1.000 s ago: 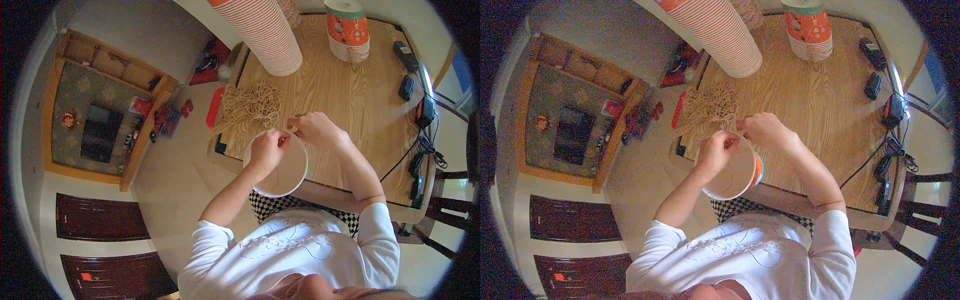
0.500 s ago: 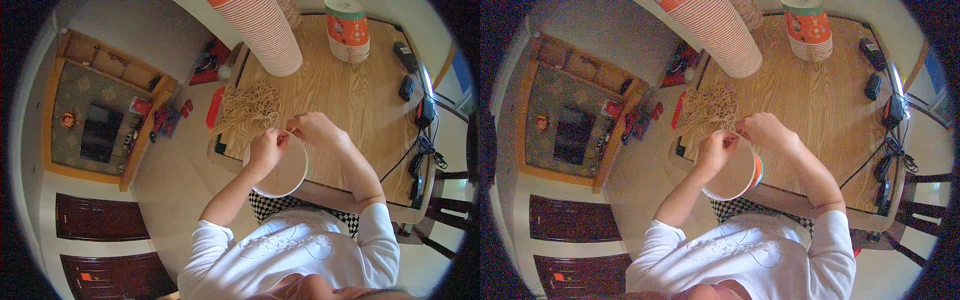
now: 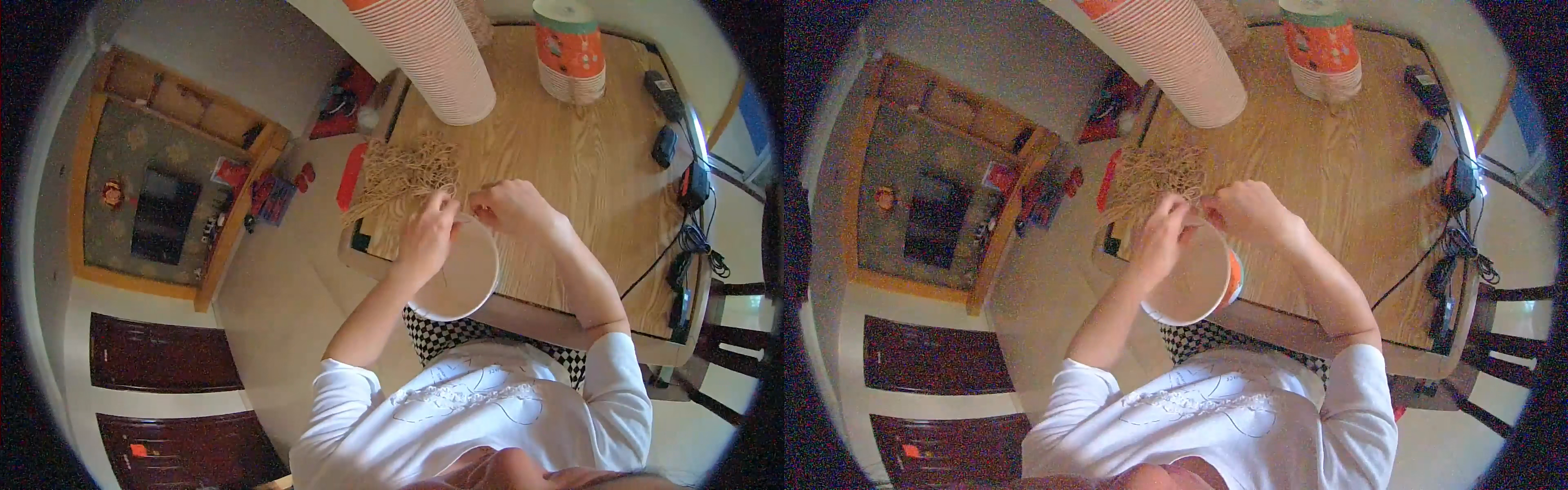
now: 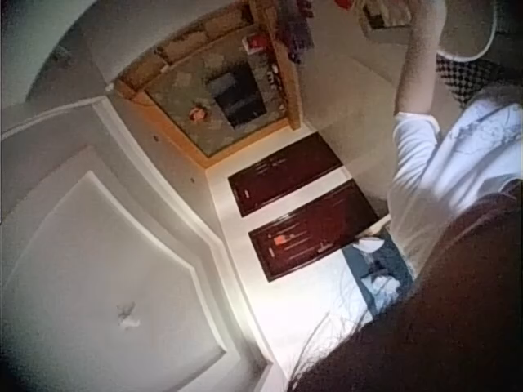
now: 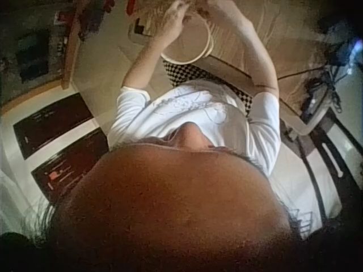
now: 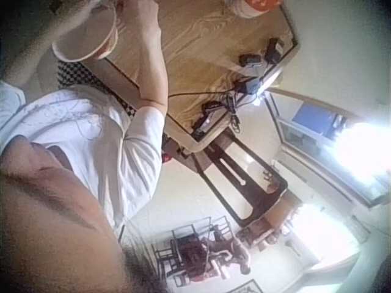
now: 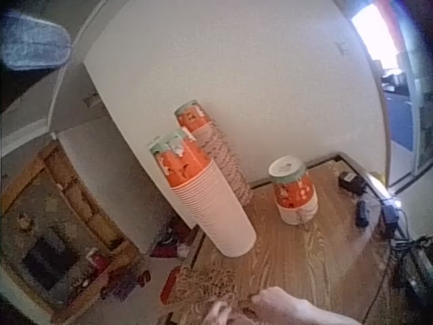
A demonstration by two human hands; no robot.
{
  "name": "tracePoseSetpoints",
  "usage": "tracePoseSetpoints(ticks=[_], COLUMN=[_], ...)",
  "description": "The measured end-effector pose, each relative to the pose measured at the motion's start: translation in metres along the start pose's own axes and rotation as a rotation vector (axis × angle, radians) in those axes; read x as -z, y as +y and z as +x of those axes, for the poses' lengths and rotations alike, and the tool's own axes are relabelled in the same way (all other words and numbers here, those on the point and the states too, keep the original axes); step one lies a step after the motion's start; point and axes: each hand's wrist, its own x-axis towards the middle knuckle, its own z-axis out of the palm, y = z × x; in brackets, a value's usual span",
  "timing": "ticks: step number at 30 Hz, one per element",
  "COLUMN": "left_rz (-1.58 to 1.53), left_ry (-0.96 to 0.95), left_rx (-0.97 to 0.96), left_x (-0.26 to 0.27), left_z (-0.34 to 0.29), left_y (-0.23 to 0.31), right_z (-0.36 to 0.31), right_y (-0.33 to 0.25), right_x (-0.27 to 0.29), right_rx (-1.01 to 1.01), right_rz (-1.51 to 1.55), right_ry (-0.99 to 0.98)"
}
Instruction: Threading a white string through holes in decorative paper cups to assemble a craft item.
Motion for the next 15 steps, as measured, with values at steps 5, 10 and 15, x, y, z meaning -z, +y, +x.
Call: tracePoseSetpoints(ticks=[5, 10, 15], left_rz=[0.008, -0.263, -1.099], left_ry=[-0.3, -0.388, -0.279], left_rx=[0.028, 0.184, 0.65], left_x=[0.017, 0.018, -0.028], left_z=[0.007, 0.002, -0.019], left_y=[0.003, -0.002, -0.025], right_z=[-0.002, 0.0, -0.001], right_y=[0.001, -0.005, 0.0], right_x=[0.002, 0.011, 0.004], right_rx=[-0.03, -0.074, -0.01], right_rz=[-0.021, 0.039, 0.114], right_ry=[0.036, -0.084, -0.034])
